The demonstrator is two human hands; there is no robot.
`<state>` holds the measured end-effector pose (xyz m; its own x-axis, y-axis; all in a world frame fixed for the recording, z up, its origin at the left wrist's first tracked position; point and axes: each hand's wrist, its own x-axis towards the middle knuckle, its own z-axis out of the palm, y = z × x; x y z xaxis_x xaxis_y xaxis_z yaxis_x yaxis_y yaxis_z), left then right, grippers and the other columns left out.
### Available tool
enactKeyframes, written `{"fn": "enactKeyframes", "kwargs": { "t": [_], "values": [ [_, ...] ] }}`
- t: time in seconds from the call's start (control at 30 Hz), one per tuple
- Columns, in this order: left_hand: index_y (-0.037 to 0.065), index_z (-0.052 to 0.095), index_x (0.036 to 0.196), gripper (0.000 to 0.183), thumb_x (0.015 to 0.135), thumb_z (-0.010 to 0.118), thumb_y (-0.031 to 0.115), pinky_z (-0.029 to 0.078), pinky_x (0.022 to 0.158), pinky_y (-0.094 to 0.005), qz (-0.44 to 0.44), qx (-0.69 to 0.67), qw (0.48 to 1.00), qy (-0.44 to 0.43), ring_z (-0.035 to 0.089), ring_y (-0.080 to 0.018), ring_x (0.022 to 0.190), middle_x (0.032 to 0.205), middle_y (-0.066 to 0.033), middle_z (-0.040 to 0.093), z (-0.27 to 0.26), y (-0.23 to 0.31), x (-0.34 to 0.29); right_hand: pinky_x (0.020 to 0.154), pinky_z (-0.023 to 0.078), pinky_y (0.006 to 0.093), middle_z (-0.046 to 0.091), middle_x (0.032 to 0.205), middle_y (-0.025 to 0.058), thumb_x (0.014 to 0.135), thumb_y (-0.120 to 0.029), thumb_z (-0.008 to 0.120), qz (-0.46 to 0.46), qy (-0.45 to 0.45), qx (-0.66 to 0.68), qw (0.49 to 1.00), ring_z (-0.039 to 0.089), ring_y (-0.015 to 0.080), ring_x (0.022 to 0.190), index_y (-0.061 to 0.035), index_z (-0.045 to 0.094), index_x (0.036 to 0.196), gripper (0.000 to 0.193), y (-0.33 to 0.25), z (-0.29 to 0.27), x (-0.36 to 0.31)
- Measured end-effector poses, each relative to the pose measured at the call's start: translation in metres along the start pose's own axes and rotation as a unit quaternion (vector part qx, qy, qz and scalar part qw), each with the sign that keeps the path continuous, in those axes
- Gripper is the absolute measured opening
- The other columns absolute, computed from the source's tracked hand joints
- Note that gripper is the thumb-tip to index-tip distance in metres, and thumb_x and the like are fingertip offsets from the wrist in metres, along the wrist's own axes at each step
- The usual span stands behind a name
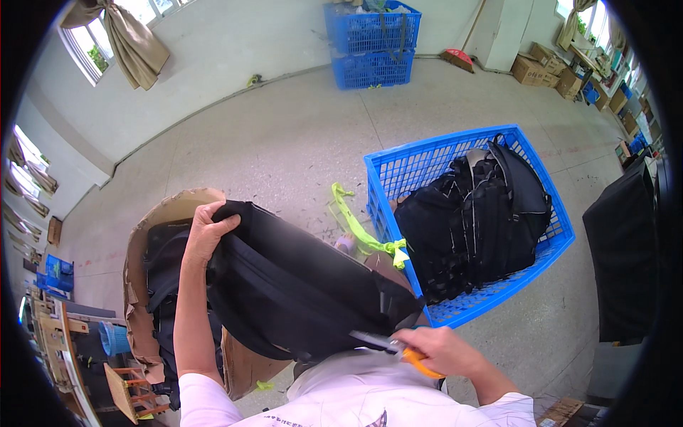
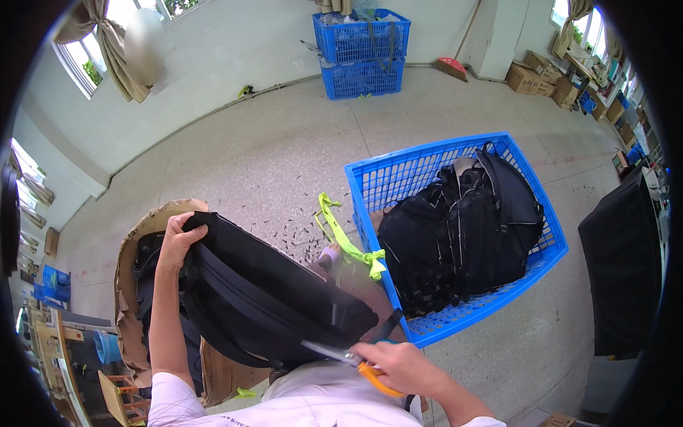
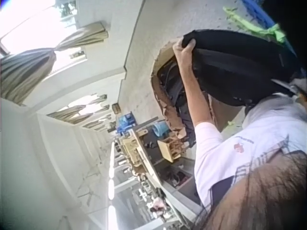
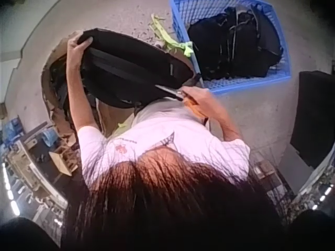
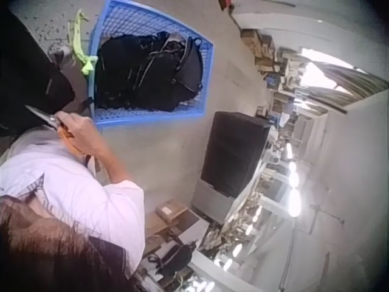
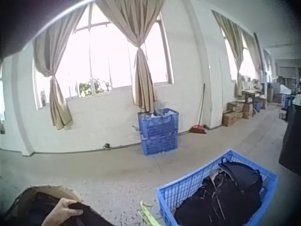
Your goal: Cutting and trimming black fabric components using scissors in a factory setting.
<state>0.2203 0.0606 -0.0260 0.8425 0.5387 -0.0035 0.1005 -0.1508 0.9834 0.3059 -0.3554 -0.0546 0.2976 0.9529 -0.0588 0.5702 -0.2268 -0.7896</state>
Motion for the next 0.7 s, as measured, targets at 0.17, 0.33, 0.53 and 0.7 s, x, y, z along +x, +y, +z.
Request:
{"fn": "enactKeyframes", "kwargs": {
  "t": [0.17, 0.33, 0.53, 0.7],
  "values": [
    [-0.001, 0.066, 0.084, 0.009, 0.075, 0.065, -0.002, 0.045, 0.064, -0.0201, 0.017, 0.001, 1.0, 0.022, 0.056, -0.0058, 0.068, 0.076, 0.0014, 0.063, -0.014, 0.004, -0.011, 0.056, 0.045, 0.0248, 0.052, 0.075, 0.004, 0.06, -0.027, 0.085, 0.043, 0.119, 0.138, 0.982, 0.05, 0.0153, 0.062, -0.0062, 0.056, 0.106, 0.058, -0.004, -0.032, 0.003],
    [-0.003, 0.065, 0.084, 0.013, 0.071, 0.066, -0.002, 0.046, 0.064, -0.0208, 0.002, -0.008, 0.999, 0.043, 0.057, -0.0071, 0.07, 0.078, -0.0002, 0.064, 0.013, 0.027, -0.015, 0.054, 0.044, 0.0265, 0.051, 0.074, 0.0053, 0.059, -0.031, 0.083, 0.001, 0.195, 0.003, 0.981, 0.048, 0.0164, 0.06, -0.0062, 0.053, 0.108, 0.062, -0.005, -0.046, 0.022],
    [-0.002, 0.065, 0.084, 0.012, 0.071, 0.065, -0.001, 0.045, 0.064, -0.0204, 0.033, 0.042, 0.996, -0.076, 0.054, -0.0042, 0.069, 0.075, 0.0025, 0.063, 0.031, 0.06, -0.014, 0.054, 0.045, 0.0306, 0.05, 0.074, 0.0097, 0.066, -0.027, 0.08, -0.118, 0.199, -0.041, 0.972, 0.053, 0.0218, 0.061, -0.0033, 0.049, 0.111, 0.06, -0.031, -0.067, 0.095],
    [-0.002, 0.066, 0.088, 0.016, 0.072, 0.067, 0.002, 0.044, 0.065, -0.0232, 0.025, 0.021, 0.987, -0.156, 0.053, -0.0071, 0.071, 0.074, -0.0007, 0.062, 0.052, 0.074, -0.012, 0.06, 0.045, 0.0371, 0.052, 0.077, 0.0147, 0.07, -0.043, 0.075, -0.124, 0.12, -0.126, 0.977, 0.053, 0.0275, 0.076, -0.0044, 0.049, 0.114, 0.064, -0.043, -0.077, 0.123]
  ]
}}
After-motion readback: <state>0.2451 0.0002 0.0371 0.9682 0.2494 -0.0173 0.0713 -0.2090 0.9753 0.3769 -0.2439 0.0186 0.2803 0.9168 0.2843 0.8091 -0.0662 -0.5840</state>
